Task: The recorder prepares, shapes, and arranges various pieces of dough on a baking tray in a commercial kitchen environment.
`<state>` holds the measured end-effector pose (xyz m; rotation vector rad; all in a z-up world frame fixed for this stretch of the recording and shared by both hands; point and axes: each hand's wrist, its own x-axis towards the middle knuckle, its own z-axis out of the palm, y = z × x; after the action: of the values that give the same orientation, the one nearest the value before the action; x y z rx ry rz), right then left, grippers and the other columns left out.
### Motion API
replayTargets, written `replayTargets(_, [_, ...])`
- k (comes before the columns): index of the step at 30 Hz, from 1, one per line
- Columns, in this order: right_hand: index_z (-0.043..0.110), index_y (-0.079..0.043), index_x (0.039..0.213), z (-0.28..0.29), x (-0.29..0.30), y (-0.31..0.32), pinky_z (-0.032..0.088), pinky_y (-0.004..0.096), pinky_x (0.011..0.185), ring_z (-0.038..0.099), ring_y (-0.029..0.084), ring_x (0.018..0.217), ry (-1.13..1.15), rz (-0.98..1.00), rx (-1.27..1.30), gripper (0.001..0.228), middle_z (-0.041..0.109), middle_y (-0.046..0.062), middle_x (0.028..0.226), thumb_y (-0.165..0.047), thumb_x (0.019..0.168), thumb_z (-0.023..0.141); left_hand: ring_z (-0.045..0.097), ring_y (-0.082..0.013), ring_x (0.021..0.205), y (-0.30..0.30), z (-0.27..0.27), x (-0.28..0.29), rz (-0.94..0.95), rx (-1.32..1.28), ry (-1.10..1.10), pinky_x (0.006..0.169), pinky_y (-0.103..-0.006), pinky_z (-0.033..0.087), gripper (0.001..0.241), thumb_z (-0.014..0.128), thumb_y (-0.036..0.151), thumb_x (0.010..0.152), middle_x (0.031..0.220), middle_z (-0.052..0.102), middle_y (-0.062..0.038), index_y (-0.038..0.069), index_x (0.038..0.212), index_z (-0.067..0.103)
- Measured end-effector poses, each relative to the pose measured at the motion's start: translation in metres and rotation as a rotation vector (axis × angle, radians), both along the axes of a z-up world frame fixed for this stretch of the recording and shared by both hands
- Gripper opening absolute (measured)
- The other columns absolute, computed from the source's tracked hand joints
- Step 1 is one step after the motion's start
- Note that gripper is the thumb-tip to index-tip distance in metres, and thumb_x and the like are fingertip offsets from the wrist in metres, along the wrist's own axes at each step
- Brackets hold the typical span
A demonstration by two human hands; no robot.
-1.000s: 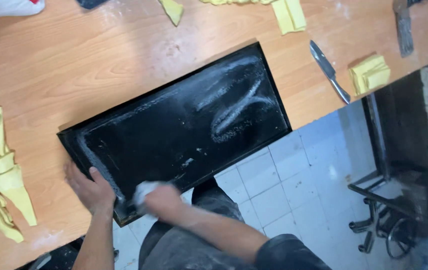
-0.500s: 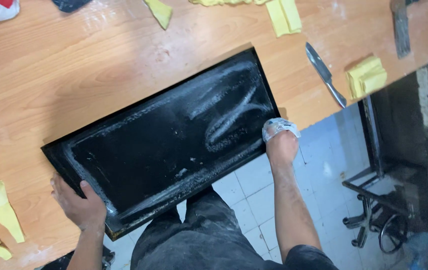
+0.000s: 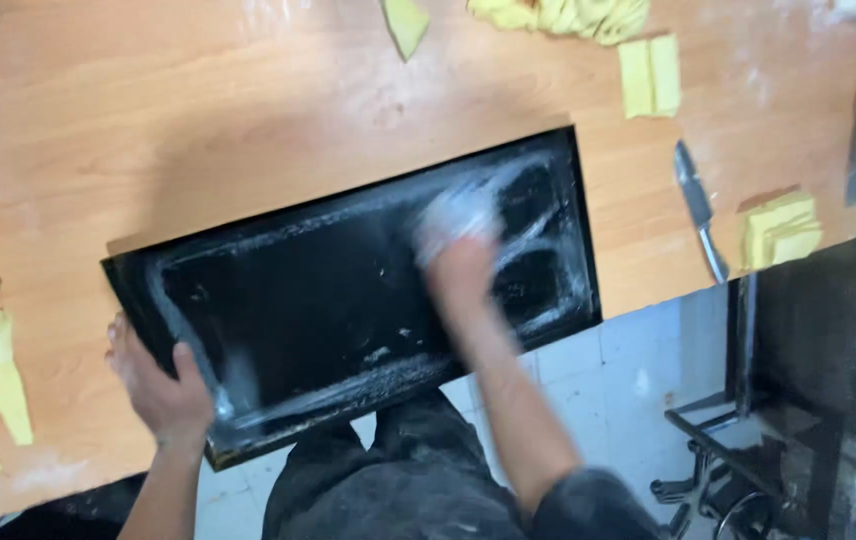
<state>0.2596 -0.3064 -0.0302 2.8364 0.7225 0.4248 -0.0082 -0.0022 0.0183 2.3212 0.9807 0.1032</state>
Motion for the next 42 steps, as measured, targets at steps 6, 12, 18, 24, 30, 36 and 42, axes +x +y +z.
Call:
replayTargets(6, [0.070,-0.015,0.107,0.014,-0.159,-0.065,0.059,0.035,0.090,0.072,0.022,0.104,0.928,0.543,0.368,0.014,0.072,0.008,0.116,-0.023,0.096,0.065,0.024,-0.0428,0.164,0.003,-0.012,-0.002,0.018,-0.034,-0.054,0.135,-0.0574,0.010,0.072,0.058,0.012,0.101,0.171,0.033,-0.026,-0.003,0.165,0.029])
replayTargets(12, [0.068,-0.008,0.117,-0.016,-0.070,-0.192,0.056,0.036,0.086,0.067,0.015,0.095,0.622,-0.455,0.365,0.025,0.071,0.006,0.108,-0.027,0.104,0.058,0.022,-0.0437,0.162,0.004,-0.018,-0.022,-0.002,0.014,0.004,0.134,-0.0558,0.011,0.075,0.062,0.018,0.103,0.172,0.029,-0.029,-0.005,0.165,0.026])
replayTargets(18, [0.065,-0.016,0.122,-0.003,-0.158,-0.069,0.057,0.038,0.097,0.070,0.020,0.107,0.859,-0.268,0.716,0.031,0.072,0.007,0.117,-0.035,0.098,0.070,0.021,-0.0418,0.164,0.004,-0.020,-0.027,-0.020,0.053,-0.002,0.135,-0.0550,0.011,0.076,0.061,0.021,0.105,0.173,0.028,-0.027,-0.005,0.166,0.025])
replayTargets(24, [0.074,-0.011,0.107,0.041,-0.014,-0.114,0.055,0.045,0.079,0.069,0.028,0.086,0.753,-0.357,0.429,0.026,0.074,0.009,0.097,-0.033,0.109,0.062,0.019,-0.0440,0.160,0.001,-0.020,-0.025,0.010,0.062,0.052,0.131,-0.0555,0.011,0.080,0.062,0.025,0.103,0.171,0.025,-0.030,-0.006,0.166,0.024])
replayTargets(30, [0.071,-0.011,0.116,0.026,-0.125,-0.001,0.054,0.045,0.093,0.068,0.032,0.104,0.774,0.182,0.672,0.023,0.073,0.015,0.111,-0.024,0.100,0.062,0.023,-0.0411,0.163,0.006,-0.018,-0.019,0.001,0.066,-0.004,0.134,-0.0542,0.013,0.076,0.062,0.026,0.103,0.171,0.030,-0.025,-0.003,0.164,0.026])
replayTargets(36, [0.072,-0.007,0.109,-0.006,-0.037,-0.069,0.053,0.050,0.083,0.067,0.036,0.096,0.932,0.139,0.090,0.026,0.071,0.019,0.107,-0.025,0.091,0.064,0.027,-0.0403,0.160,0.009,-0.025,-0.015,0.008,0.092,-0.008,0.135,-0.0524,0.016,0.075,0.064,0.028,0.102,0.170,0.032,-0.024,-0.003,0.162,0.031])
replayTargets(42, [0.071,-0.003,0.101,-0.001,0.038,-0.029,0.054,0.047,0.076,0.069,0.033,0.087,0.404,-0.499,0.505,0.020,0.073,0.017,0.099,-0.018,0.101,0.057,0.025,-0.0425,0.162,0.008,-0.014,-0.016,-0.040,0.046,-0.049,0.134,-0.0542,0.014,0.076,0.065,0.025,0.101,0.171,0.033,-0.025,-0.006,0.162,0.031])
